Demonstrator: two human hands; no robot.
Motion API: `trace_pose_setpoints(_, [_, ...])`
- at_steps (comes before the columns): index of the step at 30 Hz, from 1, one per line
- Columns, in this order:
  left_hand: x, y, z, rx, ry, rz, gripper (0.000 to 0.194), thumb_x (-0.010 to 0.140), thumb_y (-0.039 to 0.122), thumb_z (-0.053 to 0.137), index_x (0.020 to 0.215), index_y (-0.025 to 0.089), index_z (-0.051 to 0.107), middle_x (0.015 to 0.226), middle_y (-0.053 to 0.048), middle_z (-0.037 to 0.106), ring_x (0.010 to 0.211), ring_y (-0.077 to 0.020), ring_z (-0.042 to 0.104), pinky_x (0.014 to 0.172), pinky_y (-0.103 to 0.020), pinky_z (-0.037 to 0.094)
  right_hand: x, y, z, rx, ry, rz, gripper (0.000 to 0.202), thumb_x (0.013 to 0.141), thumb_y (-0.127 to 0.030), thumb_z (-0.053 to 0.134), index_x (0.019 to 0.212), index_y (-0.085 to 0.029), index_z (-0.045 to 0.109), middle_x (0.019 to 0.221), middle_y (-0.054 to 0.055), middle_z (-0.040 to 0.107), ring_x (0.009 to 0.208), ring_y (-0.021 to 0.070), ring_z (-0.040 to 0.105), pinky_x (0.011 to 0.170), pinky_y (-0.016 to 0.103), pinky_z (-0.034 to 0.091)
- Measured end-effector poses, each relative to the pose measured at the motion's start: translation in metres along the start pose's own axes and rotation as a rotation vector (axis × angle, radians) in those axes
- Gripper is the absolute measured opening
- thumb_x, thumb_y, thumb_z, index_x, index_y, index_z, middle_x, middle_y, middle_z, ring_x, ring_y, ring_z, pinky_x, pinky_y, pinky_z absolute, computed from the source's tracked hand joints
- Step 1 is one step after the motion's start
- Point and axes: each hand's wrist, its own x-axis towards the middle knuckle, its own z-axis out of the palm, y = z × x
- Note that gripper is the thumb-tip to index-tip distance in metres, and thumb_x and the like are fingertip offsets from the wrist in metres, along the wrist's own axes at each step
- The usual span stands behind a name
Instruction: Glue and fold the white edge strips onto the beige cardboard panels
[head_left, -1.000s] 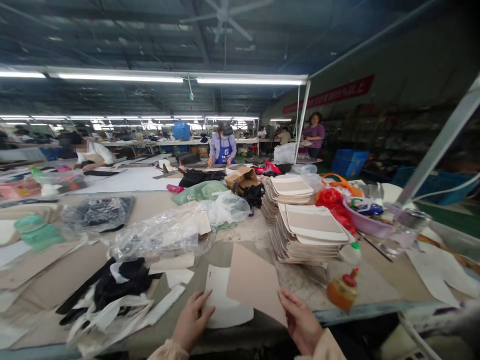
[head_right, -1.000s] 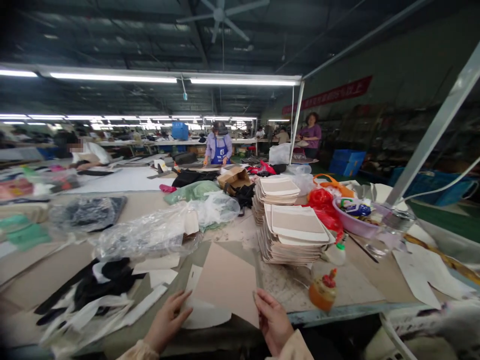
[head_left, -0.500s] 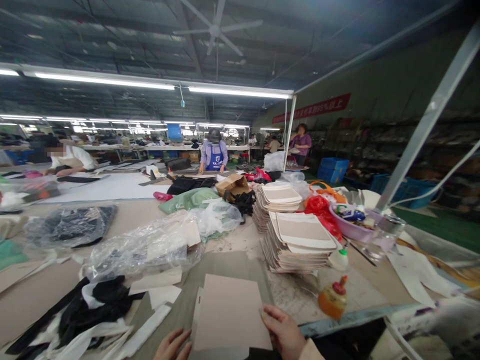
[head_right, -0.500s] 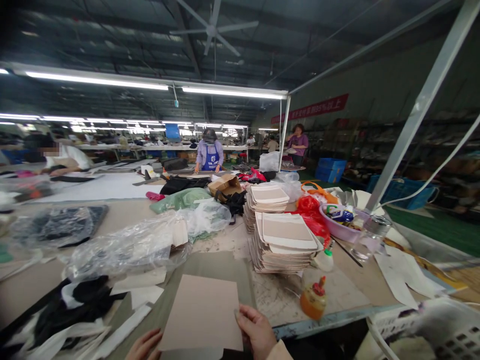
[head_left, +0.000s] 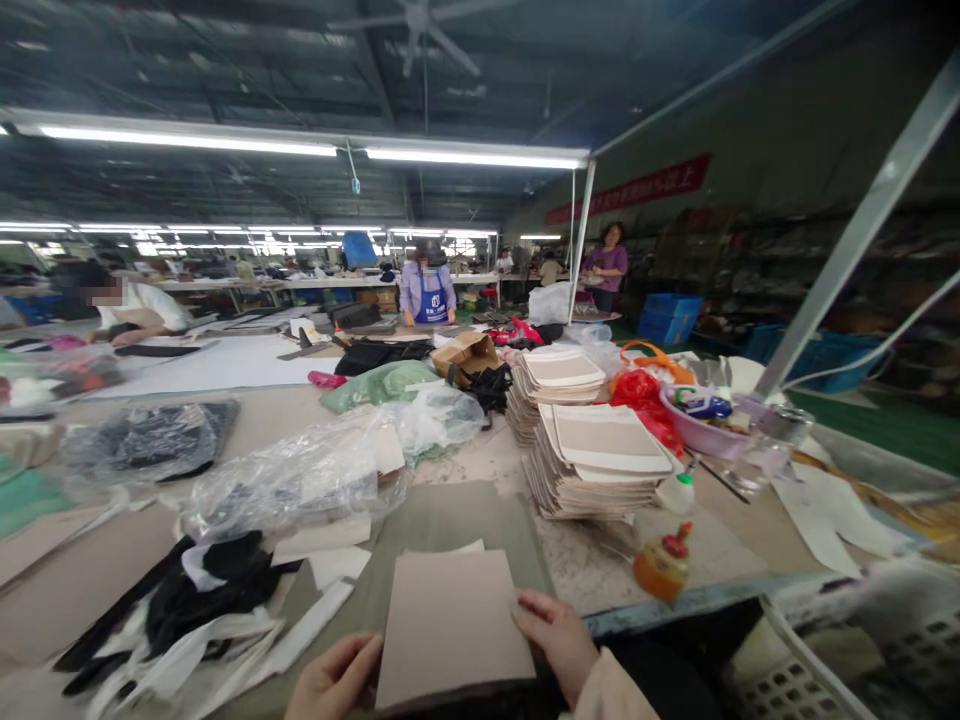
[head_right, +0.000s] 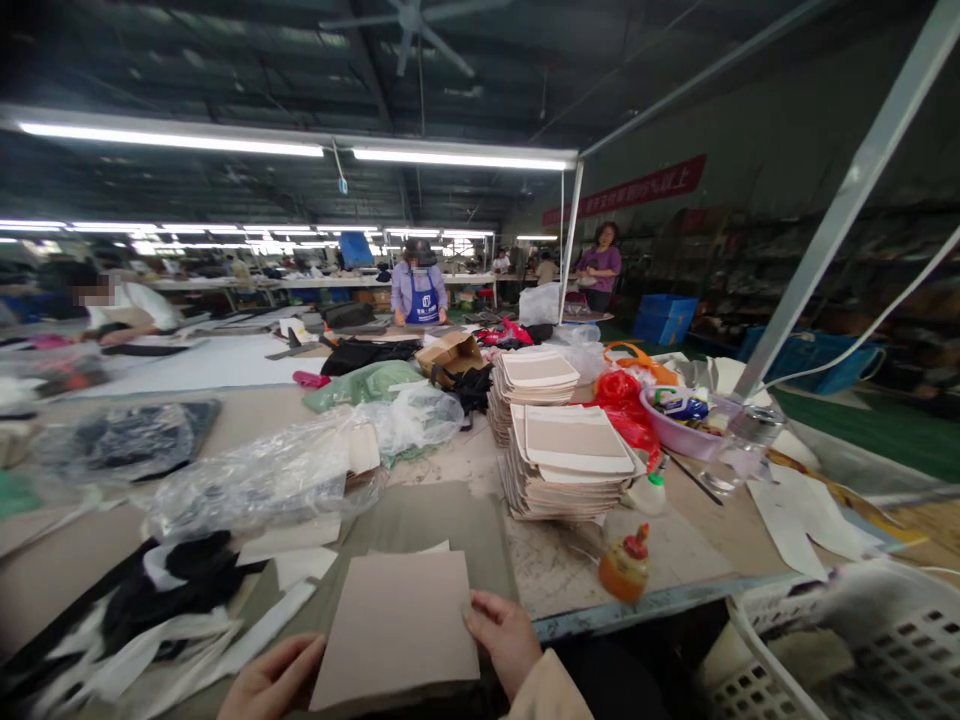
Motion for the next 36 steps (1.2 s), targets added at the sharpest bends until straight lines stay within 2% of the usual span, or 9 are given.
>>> trace_pose_setpoints(3, [-0.004,-0.001,-0.003,-0.052,-0.025,-0.040,0.046,0.061,0.058,0.069,0.073,0.014,0.068,0.063,-0.002,0.059,0.056,-0.0120,0.051,0.048,-0.020,0.042,-0.006,-0.001,0.003,-0.014,0.053,0.048,0.048,0.057,-0.051,0.081,0.092,-0.019,0.073,0.088,0.006,0.071,0.085,0.0246,0.064,0.085,0.037,0.047])
trace_pose_setpoints(7, [-0.008,-0.003,-0.008,-0.102,0.016,-0.141,0.051,0.063,0.058,0.068,0.084,0.013,0.067,0.077,-0.007,0.065,0.063,-0.0139,0.058,0.050,-0.020,0.046,-0.012,-0.001,0.006,-0.013,0.110,0.081,0.048,0.055,-0.051,0.080,0.091,-0.020,0.073,0.088,0.006,0.071,0.083,0.0247,0.064,0.084,0.039,0.048])
trace_pose_setpoints(14, [-0.003,0.004,-0.005,0.093,-0.090,-0.128,0.049,0.059,0.060,0.068,0.073,0.013,0.063,0.061,0.000,0.058,0.057,-0.0119,0.054,0.046,-0.020,0.045,0.000,0.003,0.001,-0.177,0.062,0.040,0.052,0.060,-0.054,0.073,0.094,-0.016,0.072,0.093,0.008,0.071,0.087,0.0258,0.063,0.082,0.037,0.049])
trace_pose_setpoints(17, [0.012,0.008,-0.004,0.089,-0.088,-0.146,0.046,0.057,0.057,0.069,0.068,0.014,0.056,0.056,0.004,0.051,0.055,-0.0100,0.052,0.050,-0.020,0.047,0.017,0.000,-0.001,-0.471,0.001,0.024,0.045,0.072,-0.048,0.060,0.102,-0.015,0.069,0.094,0.005,0.071,0.089,0.0225,0.063,0.080,0.031,0.049])
trace_pose_setpoints(20, [0.033,0.006,-0.002,0.100,-0.088,-0.155,0.043,0.057,0.054,0.069,0.065,0.015,0.049,0.054,0.006,0.048,0.053,-0.0097,0.052,0.051,-0.022,0.048,0.035,-0.005,0.000,-0.775,0.025,0.040,0.035,0.076,-0.036,0.055,0.102,-0.017,0.070,0.089,0.003,0.072,0.087,0.0207,0.064,0.075,0.028,0.048])
trace_pose_setpoints(23, [0.052,-0.001,0.000,0.226,-0.110,-0.157,0.033,0.066,0.046,0.062,0.065,0.017,0.047,0.056,0.005,0.050,0.055,-0.0122,0.055,0.052,-0.024,0.049,0.049,-0.010,0.003,-0.921,0.065,0.083,0.024,0.075,-0.027,0.059,0.094,-0.020,0.072,0.084,0.002,0.072,0.083,0.0198,0.064,0.070,0.027,0.045])
trace_pose_setpoints(26, [0.064,-0.009,0.004,0.535,-0.116,-0.115,0.021,0.077,0.033,0.051,0.065,0.017,0.047,0.056,0.003,0.052,0.055,-0.0133,0.057,0.052,-0.023,0.046,0.056,-0.013,0.007,-1.070,0.093,0.135,0.017,0.074,-0.024,0.062,0.088,-0.021,0.072,0.083,0.002,0.072,0.081,0.0194,0.064,0.067,0.027,0.042])
trace_pose_setpoints(29, [0.070,-0.016,0.006,0.759,-0.093,-0.037,0.019,0.080,0.026,0.047,0.063,0.017,0.049,0.054,0.002,0.052,0.054,-0.0132,0.056,0.052,-0.022,0.041,0.059,-0.012,0.010,-1.193,0.137,0.183,0.017,0.073,-0.024,0.064,0.088,-0.019,0.070,0.080,0.003,0.071,0.080,0.0198,0.063,0.065,0.027,0.039])
trace_pose_setpoints(36, [0.071,-0.025,0.006,0.879,-0.085,-0.005,0.027,0.081,0.037,0.052,0.063,0.017,0.055,0.054,0.001,0.056,0.060,-0.0155,0.057,0.057,-0.023,0.037,0.061,0.002,0.013,-1.323,0.186,0.188,0.010,0.075,-0.030,0.065,0.080,-0.021,0.065,0.076,0.000,0.069,0.076,0.0166,0.061,0.059,0.024,0.034])
